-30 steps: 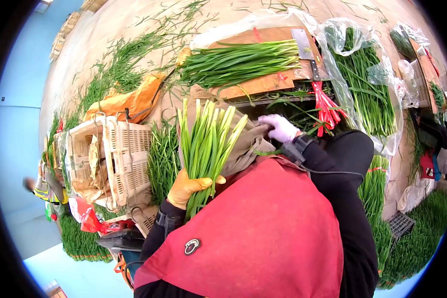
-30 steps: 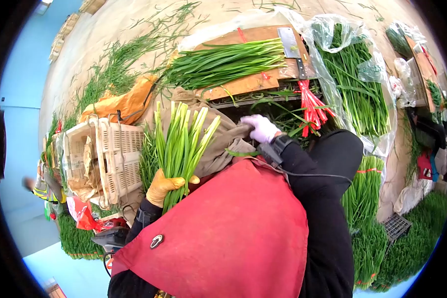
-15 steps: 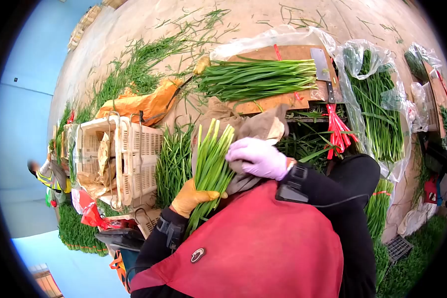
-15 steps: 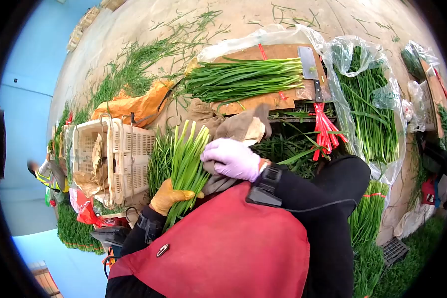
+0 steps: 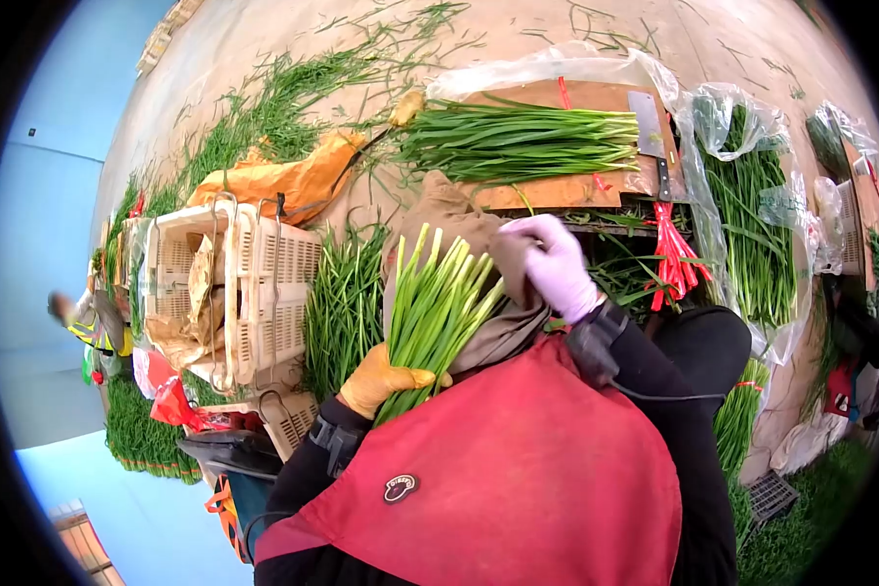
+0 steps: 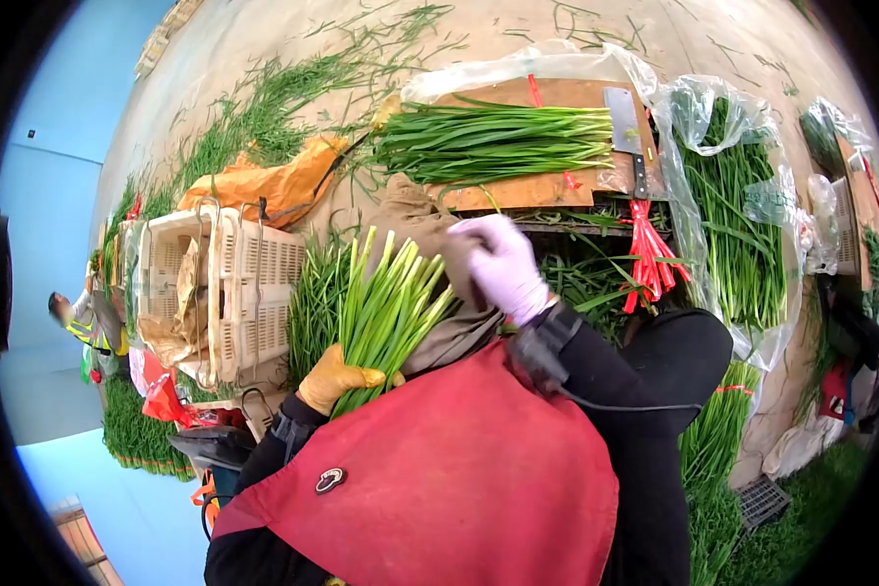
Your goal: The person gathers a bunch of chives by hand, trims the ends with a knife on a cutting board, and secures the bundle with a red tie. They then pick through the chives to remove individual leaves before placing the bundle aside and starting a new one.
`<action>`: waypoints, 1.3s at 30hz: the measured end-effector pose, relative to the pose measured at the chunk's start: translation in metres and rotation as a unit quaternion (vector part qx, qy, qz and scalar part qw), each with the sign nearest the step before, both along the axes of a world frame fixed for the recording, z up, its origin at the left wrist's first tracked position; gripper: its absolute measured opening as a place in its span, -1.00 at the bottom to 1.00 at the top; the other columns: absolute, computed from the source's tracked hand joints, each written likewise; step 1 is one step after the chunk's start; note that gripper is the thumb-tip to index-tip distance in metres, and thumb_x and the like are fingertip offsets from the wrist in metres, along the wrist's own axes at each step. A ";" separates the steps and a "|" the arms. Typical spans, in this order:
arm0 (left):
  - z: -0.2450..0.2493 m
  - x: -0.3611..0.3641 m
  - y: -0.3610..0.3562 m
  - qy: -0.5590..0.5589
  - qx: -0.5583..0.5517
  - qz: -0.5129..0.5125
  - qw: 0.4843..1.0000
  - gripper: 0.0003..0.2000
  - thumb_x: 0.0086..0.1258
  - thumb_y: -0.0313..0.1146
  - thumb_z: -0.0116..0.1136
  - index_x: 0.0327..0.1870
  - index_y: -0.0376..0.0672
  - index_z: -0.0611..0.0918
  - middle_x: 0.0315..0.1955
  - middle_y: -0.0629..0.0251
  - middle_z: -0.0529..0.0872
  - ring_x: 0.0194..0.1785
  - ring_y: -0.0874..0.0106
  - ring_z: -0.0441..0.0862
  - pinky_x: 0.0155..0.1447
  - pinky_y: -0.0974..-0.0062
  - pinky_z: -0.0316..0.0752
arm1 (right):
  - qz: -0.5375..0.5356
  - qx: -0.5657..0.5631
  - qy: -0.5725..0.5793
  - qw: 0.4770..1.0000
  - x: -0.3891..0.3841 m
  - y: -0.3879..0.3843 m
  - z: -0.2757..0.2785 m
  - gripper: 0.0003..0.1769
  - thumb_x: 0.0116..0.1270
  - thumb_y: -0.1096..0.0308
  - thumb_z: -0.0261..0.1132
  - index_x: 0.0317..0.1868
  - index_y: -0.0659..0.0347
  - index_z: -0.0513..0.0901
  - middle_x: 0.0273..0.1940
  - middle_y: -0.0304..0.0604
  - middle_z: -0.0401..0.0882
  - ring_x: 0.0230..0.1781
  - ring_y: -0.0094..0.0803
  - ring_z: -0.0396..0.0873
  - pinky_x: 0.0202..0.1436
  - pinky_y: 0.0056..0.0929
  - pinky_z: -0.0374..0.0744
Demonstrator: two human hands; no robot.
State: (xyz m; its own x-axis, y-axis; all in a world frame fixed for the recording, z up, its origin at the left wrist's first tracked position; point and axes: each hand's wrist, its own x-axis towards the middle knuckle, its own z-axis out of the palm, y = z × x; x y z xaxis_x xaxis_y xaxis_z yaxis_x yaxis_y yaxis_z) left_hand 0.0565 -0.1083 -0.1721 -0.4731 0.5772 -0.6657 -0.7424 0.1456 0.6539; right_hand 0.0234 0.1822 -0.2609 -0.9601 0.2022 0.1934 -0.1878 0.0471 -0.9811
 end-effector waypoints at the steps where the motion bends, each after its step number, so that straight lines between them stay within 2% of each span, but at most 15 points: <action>1: -0.002 -0.002 0.000 0.004 -0.004 -0.009 1.000 -0.58 0.20 -0.51 0.30 0.13 -0.33 0.57 -0.19 0.12 0.76 -0.12 0.33 0.72 0.10 0.39 0.56 | 0.034 0.081 0.061 0.994 0.003 -0.014 0.022 -0.77 0.17 0.56 0.22 -0.14 0.22 0.63 -0.20 -0.10 0.65 -0.13 -0.20 0.62 0.06 -0.36 0.56; 5: -0.005 -0.004 0.002 0.010 0.004 -0.020 1.000 -0.58 0.22 -0.50 0.29 0.13 -0.34 0.56 -0.19 0.13 0.76 -0.12 0.33 0.72 0.10 0.39 0.56 | 0.094 0.278 0.056 0.954 -0.003 -0.023 0.010 -0.82 0.13 0.48 0.22 -0.22 0.17 0.61 -0.26 -0.07 0.57 -0.14 -0.03 0.54 -0.01 -0.17 0.56; 8: -0.003 -0.001 -0.002 0.021 0.013 -0.022 0.999 -0.55 0.22 -0.46 0.32 0.15 -0.33 0.56 -0.18 0.13 0.76 -0.10 0.32 0.72 0.11 0.38 0.56 | 0.142 0.374 -0.165 0.902 -0.011 0.005 -0.023 -0.80 0.26 0.32 0.17 -0.19 0.15 0.68 -0.12 0.02 0.64 -0.04 0.03 0.59 0.02 -0.09 0.58; 12: 0.007 -0.005 -0.004 0.019 0.055 0.007 0.998 -0.42 0.14 -0.33 0.44 0.20 -0.31 0.52 -0.13 0.12 0.75 -0.09 0.31 0.72 0.09 0.37 0.58 | 0.229 0.400 -0.240 0.854 0.022 0.051 -0.045 -0.63 0.25 0.28 0.18 0.04 0.14 0.69 -0.02 0.09 0.63 0.06 0.02 0.58 0.17 -0.17 0.55; 14: 0.013 -0.013 0.005 0.050 0.076 0.003 0.996 -0.34 0.07 -0.20 0.53 0.18 -0.32 0.53 -0.16 0.11 0.75 -0.13 0.31 0.72 0.04 0.36 0.59 | 0.249 0.333 -0.178 0.892 0.023 0.073 -0.033 -0.45 0.20 0.32 0.24 0.25 0.19 0.57 0.11 0.06 0.60 0.22 -0.08 0.52 0.32 -0.28 0.47; 15: 0.016 -0.019 0.009 0.058 0.084 -0.017 0.995 -0.30 0.06 -0.18 0.53 0.21 -0.31 0.51 -0.13 0.09 0.75 -0.12 0.31 0.72 0.05 0.36 0.59 | 0.233 0.149 -0.208 0.938 0.023 0.077 -0.025 -0.32 0.21 0.29 0.34 0.36 0.29 0.45 0.25 0.02 0.53 0.35 -0.20 0.41 0.43 -0.33 0.35; 18: 0.036 -0.027 0.033 0.006 0.137 -0.035 0.990 -0.27 0.04 -0.19 0.54 0.24 -0.30 0.49 -0.08 0.04 0.74 -0.12 0.31 0.72 0.07 0.36 0.60 | 0.312 -0.137 -0.161 0.926 0.017 0.070 0.032 -0.08 0.31 0.08 0.39 0.51 0.33 0.17 0.46 -0.03 0.27 0.47 -0.26 0.24 0.52 -0.32 0.19; 20: 0.028 -0.028 0.049 0.011 0.188 -0.078 0.979 -0.30 0.24 0.03 0.38 0.28 -0.28 0.47 0.01 0.04 0.71 -0.07 0.35 0.69 0.07 0.40 0.58 | 0.343 -0.240 -0.127 0.899 0.019 0.047 0.032 -0.12 0.33 -0.01 0.36 0.50 0.25 0.22 0.44 -0.08 0.31 0.45 -0.28 0.26 0.50 -0.33 0.23; 21: 0.024 -0.025 0.057 -0.016 0.196 -0.083 0.977 -0.32 0.31 0.07 0.29 0.28 -0.27 0.48 0.01 0.06 0.70 -0.07 0.37 0.68 0.06 0.42 0.57 | 0.296 -0.216 -0.209 0.906 0.019 0.035 0.037 0.02 0.30 0.00 0.40 0.56 0.26 0.03 0.49 -0.03 0.20 0.52 -0.26 0.16 0.55 -0.27 0.14; 22: 0.017 -0.020 0.064 -0.045 0.201 -0.085 0.975 -0.34 0.39 0.12 0.21 0.29 -0.26 0.48 0.01 0.09 0.70 -0.06 0.40 0.67 0.05 0.44 0.56 | 0.286 -0.411 -0.138 0.855 0.028 0.021 0.061 -0.02 0.31 0.07 0.39 0.56 0.20 0.04 0.45 0.01 0.26 0.47 -0.20 0.25 0.53 -0.22 0.21; 24: -0.015 -0.011 0.076 -0.059 0.194 -0.093 0.975 -0.36 0.50 0.22 -0.04 0.29 -0.21 0.49 0.05 0.23 0.67 0.03 0.46 0.61 0.14 0.48 0.51 | 0.278 -0.552 -0.100 0.780 0.022 0.002 0.069 -0.06 0.28 0.19 0.40 0.55 0.15 0.08 0.34 -0.03 0.40 0.35 -0.15 0.40 0.45 -0.16 0.34; 28: -0.031 -0.018 0.079 -0.014 0.174 -0.165 0.971 -0.35 0.55 0.16 -0.08 0.40 -0.23 0.38 0.21 0.31 0.55 0.20 0.49 0.48 0.28 0.51 0.39 | 0.245 -0.552 -0.077 0.793 0.021 0.002 0.070 -0.16 0.28 0.34 0.36 0.51 0.18 0.17 0.09 -0.09 0.57 0.13 -0.16 0.55 0.27 -0.14 0.51; 36: 0.072 -0.096 0.116 0.398 0.086 -0.253 0.877 -0.38 0.55 -0.08 0.05 0.49 -0.26 0.26 0.36 0.17 0.44 0.36 0.35 0.40 0.42 0.39 0.25 | 0.222 -0.549 -0.088 0.801 0.026 0.011 0.070 -0.32 0.29 0.48 0.29 0.43 0.23 0.32 -0.08 -0.13 0.61 -0.01 -0.20 0.61 0.13 -0.20 0.60; 37: 0.086 -0.103 0.130 0.508 0.051 -0.274 0.815 -0.38 0.53 -0.08 0.07 0.48 -0.25 0.27 0.36 0.13 0.44 0.37 0.30 0.40 0.42 0.38 0.26 | 0.210 -0.594 -0.119 0.767 0.031 0.009 0.087 -0.38 0.27 0.50 0.33 0.35 0.18 0.39 -0.06 -0.15 0.62 -0.03 -0.24 0.63 0.12 -0.21 0.61; 39: 0.112 -0.111 0.163 0.699 -0.026 -0.293 0.652 -0.37 0.48 -0.09 0.13 0.46 -0.24 0.30 0.37 0.06 0.44 0.39 0.20 0.40 0.42 0.35 0.28 | 0.203 -0.524 -0.109 0.820 0.028 0.009 0.080 -0.42 0.24 0.52 0.36 0.28 0.15 0.44 0.00 -0.18 0.63 -0.03 -0.30 0.64 0.08 -0.25 0.63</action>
